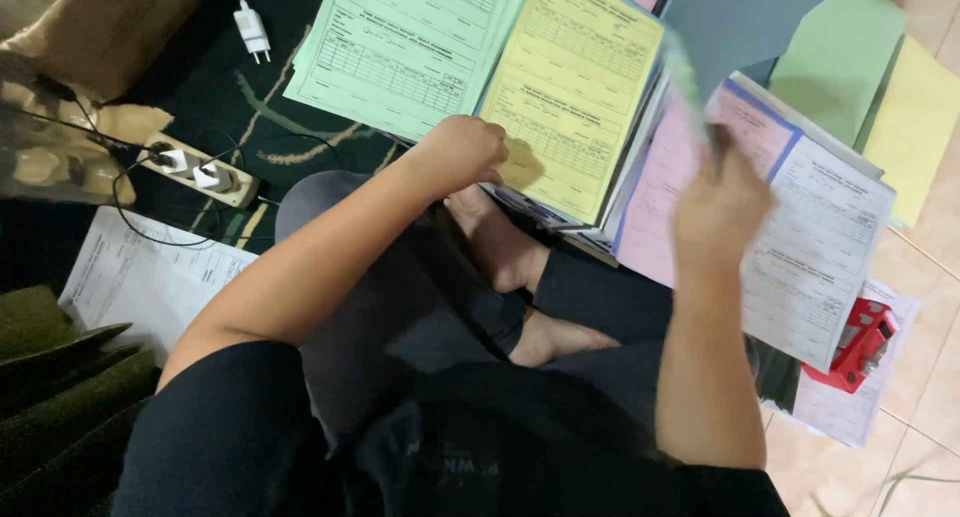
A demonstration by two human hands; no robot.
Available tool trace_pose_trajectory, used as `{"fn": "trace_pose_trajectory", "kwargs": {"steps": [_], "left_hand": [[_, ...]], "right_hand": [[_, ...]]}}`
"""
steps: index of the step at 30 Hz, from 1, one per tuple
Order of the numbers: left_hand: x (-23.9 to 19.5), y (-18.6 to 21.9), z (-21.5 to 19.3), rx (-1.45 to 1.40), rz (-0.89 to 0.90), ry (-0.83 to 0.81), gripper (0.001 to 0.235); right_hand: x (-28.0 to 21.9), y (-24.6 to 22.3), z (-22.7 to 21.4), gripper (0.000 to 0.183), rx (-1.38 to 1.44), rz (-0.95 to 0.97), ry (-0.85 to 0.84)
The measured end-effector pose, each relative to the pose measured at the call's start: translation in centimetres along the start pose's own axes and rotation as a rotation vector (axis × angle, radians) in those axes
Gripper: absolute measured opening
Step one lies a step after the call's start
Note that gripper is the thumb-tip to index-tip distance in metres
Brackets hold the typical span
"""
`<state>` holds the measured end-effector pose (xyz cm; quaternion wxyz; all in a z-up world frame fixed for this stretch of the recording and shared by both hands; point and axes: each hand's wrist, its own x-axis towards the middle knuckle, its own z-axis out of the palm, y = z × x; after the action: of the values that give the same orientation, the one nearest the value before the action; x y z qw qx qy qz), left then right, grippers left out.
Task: Sorting various colored paper forms into organized sets and stapling them together.
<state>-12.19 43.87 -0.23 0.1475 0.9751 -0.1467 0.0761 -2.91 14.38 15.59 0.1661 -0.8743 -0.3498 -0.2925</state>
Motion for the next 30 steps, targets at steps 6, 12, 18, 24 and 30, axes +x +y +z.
{"fn": "trace_pose_trajectory", "kwargs": {"steps": [6,12,18,24,30], "left_hand": [[-0.9,-0.3,1.0,0.113,0.132,0.219,0.033],[-2.3,1.8,-2.7,0.073,0.248,0.719,0.022],[-4.7,-0.6,-6.9,0.091,0.078,0.812,0.018],[-14.1,-10.8,-8.6,0.027,-0.316,0.218,0.045],[-14.6,-13.4,-10.1,-0.26,-0.229,0.089,0.029]], "right_hand": [[-4.1,-5.1,11.0,0.034,-0.025,-0.059,-0.616],[-6.2,-9.1,9.6,0.038,0.058,-0.127,-0.533],[-4.0,-4.4,11.5,0.031,0.022,0.051,-0.477],[8.0,-10.7,3.5,0.02,0.02,0.035,-0.218],[10.9,-21.6,10.2,0.015,0.194,-0.282,-0.31]]}}
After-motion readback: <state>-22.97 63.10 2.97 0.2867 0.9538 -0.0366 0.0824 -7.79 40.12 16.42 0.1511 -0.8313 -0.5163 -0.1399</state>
